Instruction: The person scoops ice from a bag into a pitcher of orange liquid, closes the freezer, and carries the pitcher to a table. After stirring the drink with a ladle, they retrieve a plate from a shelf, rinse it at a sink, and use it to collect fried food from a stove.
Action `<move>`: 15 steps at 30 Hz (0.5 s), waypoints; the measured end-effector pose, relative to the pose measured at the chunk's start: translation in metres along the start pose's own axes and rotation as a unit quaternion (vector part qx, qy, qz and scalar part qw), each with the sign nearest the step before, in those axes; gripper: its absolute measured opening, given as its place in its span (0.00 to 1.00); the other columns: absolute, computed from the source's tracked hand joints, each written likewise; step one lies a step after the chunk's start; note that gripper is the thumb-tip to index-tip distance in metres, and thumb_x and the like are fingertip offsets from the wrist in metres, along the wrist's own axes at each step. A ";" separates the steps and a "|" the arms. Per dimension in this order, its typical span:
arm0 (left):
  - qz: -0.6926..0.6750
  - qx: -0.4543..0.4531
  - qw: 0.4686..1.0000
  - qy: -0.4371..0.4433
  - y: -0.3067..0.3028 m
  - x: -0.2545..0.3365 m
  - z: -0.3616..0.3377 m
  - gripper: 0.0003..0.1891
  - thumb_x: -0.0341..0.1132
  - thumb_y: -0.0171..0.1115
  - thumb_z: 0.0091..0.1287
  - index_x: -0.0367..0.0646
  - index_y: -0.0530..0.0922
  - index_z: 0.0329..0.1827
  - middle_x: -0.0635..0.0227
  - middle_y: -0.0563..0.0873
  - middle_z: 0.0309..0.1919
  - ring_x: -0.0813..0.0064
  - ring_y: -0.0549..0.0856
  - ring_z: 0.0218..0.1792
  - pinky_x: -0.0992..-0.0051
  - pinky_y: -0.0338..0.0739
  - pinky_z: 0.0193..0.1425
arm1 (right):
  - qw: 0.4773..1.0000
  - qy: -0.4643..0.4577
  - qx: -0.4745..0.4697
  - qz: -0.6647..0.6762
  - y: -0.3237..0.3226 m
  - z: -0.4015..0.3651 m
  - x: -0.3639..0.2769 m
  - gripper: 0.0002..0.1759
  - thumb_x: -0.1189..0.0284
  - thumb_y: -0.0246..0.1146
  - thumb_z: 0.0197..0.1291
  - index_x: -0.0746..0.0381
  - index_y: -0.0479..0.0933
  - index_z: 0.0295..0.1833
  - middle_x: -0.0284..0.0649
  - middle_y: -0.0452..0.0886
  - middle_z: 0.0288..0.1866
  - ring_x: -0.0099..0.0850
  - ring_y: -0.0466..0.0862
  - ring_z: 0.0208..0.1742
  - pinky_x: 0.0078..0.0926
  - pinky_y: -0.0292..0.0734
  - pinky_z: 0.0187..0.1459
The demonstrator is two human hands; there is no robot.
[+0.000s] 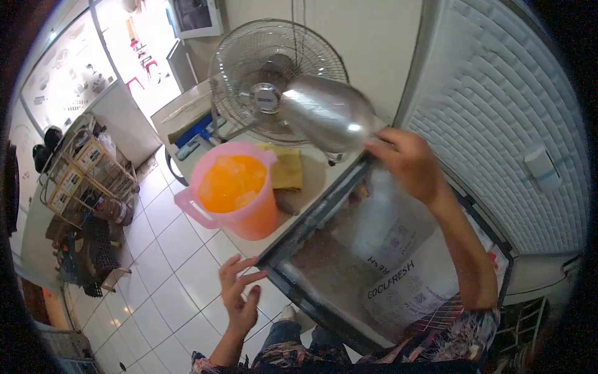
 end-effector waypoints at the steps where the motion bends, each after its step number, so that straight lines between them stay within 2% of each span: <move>1: -0.016 -0.021 1.000 0.016 0.020 0.007 -0.002 0.16 0.23 0.57 0.46 0.45 0.85 0.38 0.64 0.80 0.52 0.58 0.67 0.62 0.60 0.58 0.66 | 0.955 0.234 -0.009 0.184 -0.017 -0.032 0.034 0.15 0.60 0.60 0.62 0.61 0.78 0.42 0.32 0.72 0.21 0.21 0.70 0.20 0.20 0.62 0.21; 2: -0.032 -0.044 0.998 0.031 0.042 0.015 -0.005 0.18 0.22 0.57 0.46 0.46 0.85 0.39 0.66 0.80 0.53 0.60 0.68 0.62 0.62 0.60 0.66 | 0.822 0.446 -0.013 0.353 -0.024 -0.084 0.051 0.15 0.60 0.59 0.64 0.62 0.78 0.42 0.30 0.69 0.19 0.19 0.67 0.18 0.18 0.59 0.18; 4: -0.067 -0.096 0.992 0.042 0.094 0.032 -0.011 0.18 0.22 0.57 0.46 0.47 0.85 0.40 0.66 0.80 0.53 0.60 0.68 0.62 0.62 0.60 0.66 | 0.746 0.513 0.050 0.422 -0.056 -0.166 0.077 0.17 0.58 0.56 0.66 0.63 0.77 0.43 0.28 0.66 0.18 0.15 0.64 0.18 0.15 0.55 0.16; 5: -0.101 -0.144 0.983 0.049 0.124 0.042 -0.016 0.17 0.22 0.57 0.47 0.47 0.85 0.40 0.66 0.80 0.53 0.60 0.68 0.63 0.62 0.60 0.66 | 0.740 0.525 0.063 0.415 -0.070 -0.205 0.090 0.17 0.58 0.56 0.66 0.63 0.77 0.43 0.28 0.66 0.18 0.15 0.64 0.18 0.15 0.55 0.16; 7: -0.117 -0.195 0.972 0.055 0.183 0.057 -0.026 0.17 0.23 0.58 0.48 0.48 0.84 0.41 0.67 0.80 0.53 0.60 0.68 0.63 0.62 0.60 0.66 | 0.712 0.582 0.170 0.352 -0.098 -0.304 0.128 0.18 0.58 0.55 0.66 0.63 0.76 0.47 0.28 0.68 0.20 0.17 0.65 0.18 0.17 0.61 0.19; 8: -0.124 -0.229 0.964 0.055 0.217 0.066 -0.036 0.17 0.23 0.58 0.49 0.49 0.84 0.42 0.67 0.80 0.54 0.59 0.68 0.63 0.62 0.61 0.66 | 0.698 0.604 0.191 0.334 -0.110 -0.358 0.149 0.18 0.58 0.55 0.66 0.63 0.76 0.47 0.28 0.68 0.20 0.17 0.65 0.18 0.17 0.61 0.19; 10: -0.124 -0.288 0.945 0.092 0.284 0.080 -0.053 0.16 0.24 0.59 0.50 0.49 0.84 0.43 0.65 0.79 0.54 0.58 0.69 0.62 0.61 0.62 0.66 | 0.783 0.587 0.124 0.161 -0.134 -0.457 0.190 0.20 0.57 0.56 0.64 0.62 0.74 0.50 0.34 0.76 0.25 0.26 0.76 0.22 0.25 0.72 0.24; 11: -0.116 -0.309 0.940 0.091 0.319 0.079 -0.061 0.16 0.24 0.59 0.51 0.48 0.84 0.43 0.64 0.79 0.54 0.57 0.69 0.62 0.60 0.62 0.66 | 0.844 0.528 0.072 -0.063 -0.149 -0.493 0.202 0.18 0.59 0.55 0.64 0.63 0.74 0.50 0.39 0.79 0.30 0.33 0.79 0.27 0.31 0.75 0.28; 12: -0.106 -0.322 0.936 0.090 0.354 0.083 -0.066 0.15 0.25 0.59 0.52 0.48 0.84 0.43 0.62 0.79 0.54 0.55 0.70 0.61 0.59 0.62 0.66 | 0.856 0.435 -0.001 -0.280 -0.164 -0.517 0.205 0.17 0.61 0.55 0.64 0.63 0.74 0.49 0.44 0.82 0.35 0.39 0.83 0.31 0.38 0.78 0.33; 13: -0.118 -0.340 0.928 0.096 0.387 0.092 -0.070 0.15 0.25 0.59 0.52 0.48 0.84 0.43 0.62 0.79 0.54 0.55 0.70 0.61 0.59 0.62 0.66 | 0.843 0.452 -0.003 -0.292 -0.180 -0.530 0.207 0.17 0.61 0.55 0.64 0.63 0.74 0.49 0.44 0.82 0.35 0.39 0.83 0.31 0.38 0.78 0.33; 15: -0.106 -0.350 0.928 0.066 0.442 0.104 -0.073 0.14 0.25 0.57 0.56 0.46 0.82 0.45 0.59 0.80 0.53 0.55 0.70 0.61 0.59 0.63 0.65 | 0.747 0.574 -0.157 -0.298 -0.175 -0.537 0.220 0.14 0.65 0.54 0.63 0.63 0.74 0.48 0.51 0.81 0.39 0.46 0.84 0.37 0.45 0.78 0.36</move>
Point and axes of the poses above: each hand's wrist, its own z-axis towards the middle knuckle, its own y-axis out of the palm, x = y × z, the point moved 8 cm from there along z, towards the middle knuckle
